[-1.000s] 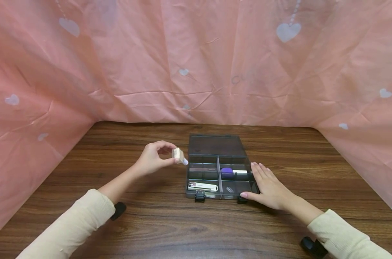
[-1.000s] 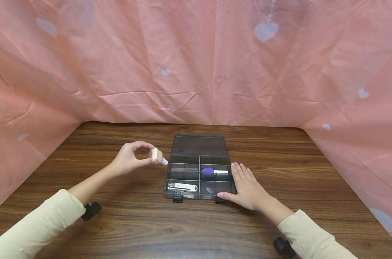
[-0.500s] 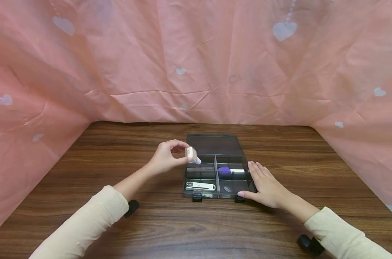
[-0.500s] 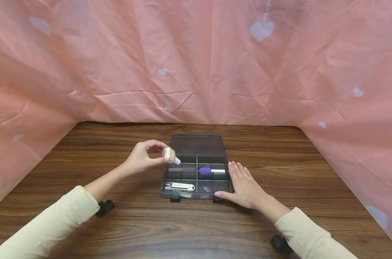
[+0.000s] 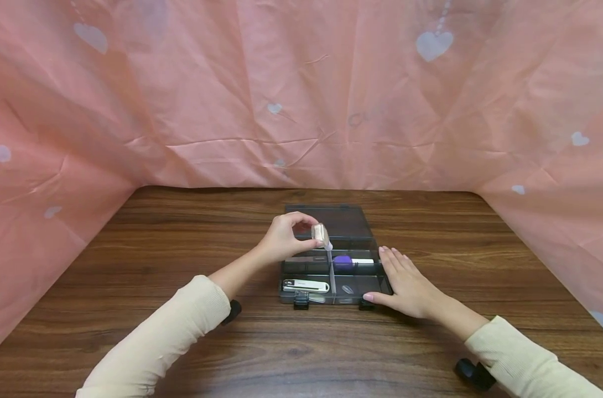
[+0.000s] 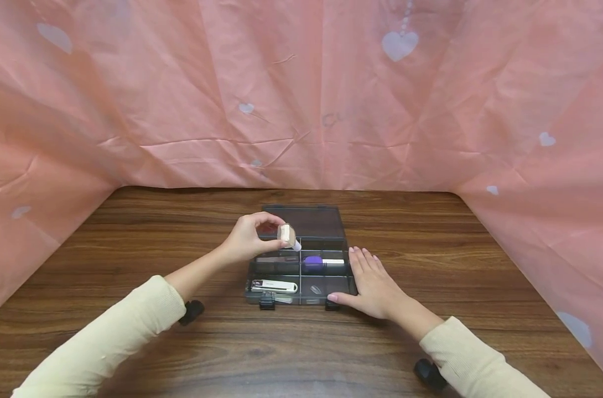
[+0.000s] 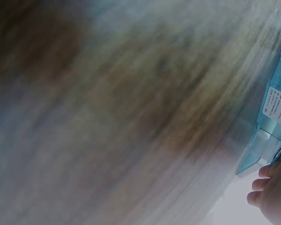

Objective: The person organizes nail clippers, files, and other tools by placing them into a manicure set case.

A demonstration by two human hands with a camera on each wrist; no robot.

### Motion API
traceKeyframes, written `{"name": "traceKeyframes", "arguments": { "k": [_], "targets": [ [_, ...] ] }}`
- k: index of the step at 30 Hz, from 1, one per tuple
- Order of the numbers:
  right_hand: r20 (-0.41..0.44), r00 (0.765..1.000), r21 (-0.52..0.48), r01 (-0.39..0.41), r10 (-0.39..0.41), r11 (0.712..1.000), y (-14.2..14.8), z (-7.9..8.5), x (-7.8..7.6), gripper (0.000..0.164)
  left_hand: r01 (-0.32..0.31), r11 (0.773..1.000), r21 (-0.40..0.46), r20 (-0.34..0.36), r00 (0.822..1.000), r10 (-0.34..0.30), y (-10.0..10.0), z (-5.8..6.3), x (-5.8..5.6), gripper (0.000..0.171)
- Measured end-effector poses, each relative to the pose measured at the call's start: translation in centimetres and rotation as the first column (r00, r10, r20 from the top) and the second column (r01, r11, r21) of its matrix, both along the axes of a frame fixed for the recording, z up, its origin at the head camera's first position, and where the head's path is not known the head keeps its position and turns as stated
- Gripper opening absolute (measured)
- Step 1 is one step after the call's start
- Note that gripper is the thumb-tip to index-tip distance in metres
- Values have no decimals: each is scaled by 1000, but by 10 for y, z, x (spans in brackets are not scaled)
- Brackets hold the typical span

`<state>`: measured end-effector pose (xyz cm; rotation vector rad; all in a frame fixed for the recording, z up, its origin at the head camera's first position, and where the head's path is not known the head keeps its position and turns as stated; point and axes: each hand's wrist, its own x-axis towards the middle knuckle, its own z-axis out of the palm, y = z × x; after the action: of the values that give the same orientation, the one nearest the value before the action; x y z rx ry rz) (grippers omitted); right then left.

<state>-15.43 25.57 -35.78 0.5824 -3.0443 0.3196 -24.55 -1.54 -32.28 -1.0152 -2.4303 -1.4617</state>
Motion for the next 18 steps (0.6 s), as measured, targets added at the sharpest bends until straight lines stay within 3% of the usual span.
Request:
{"name": "traceKeyframes", "arguments": {
  "k": [12,18],
  "targets": [
    [2,1000,-7,2,-2,1000,2,-1,0,98,-5,988,-157,0,1000,5,34,-2,-5,33],
    [-2,1000,-4,4,-4,1000,0,-1,1,98,14,955,-298,-1,1000,-15,49,-1,-7,33]
  ]
}}
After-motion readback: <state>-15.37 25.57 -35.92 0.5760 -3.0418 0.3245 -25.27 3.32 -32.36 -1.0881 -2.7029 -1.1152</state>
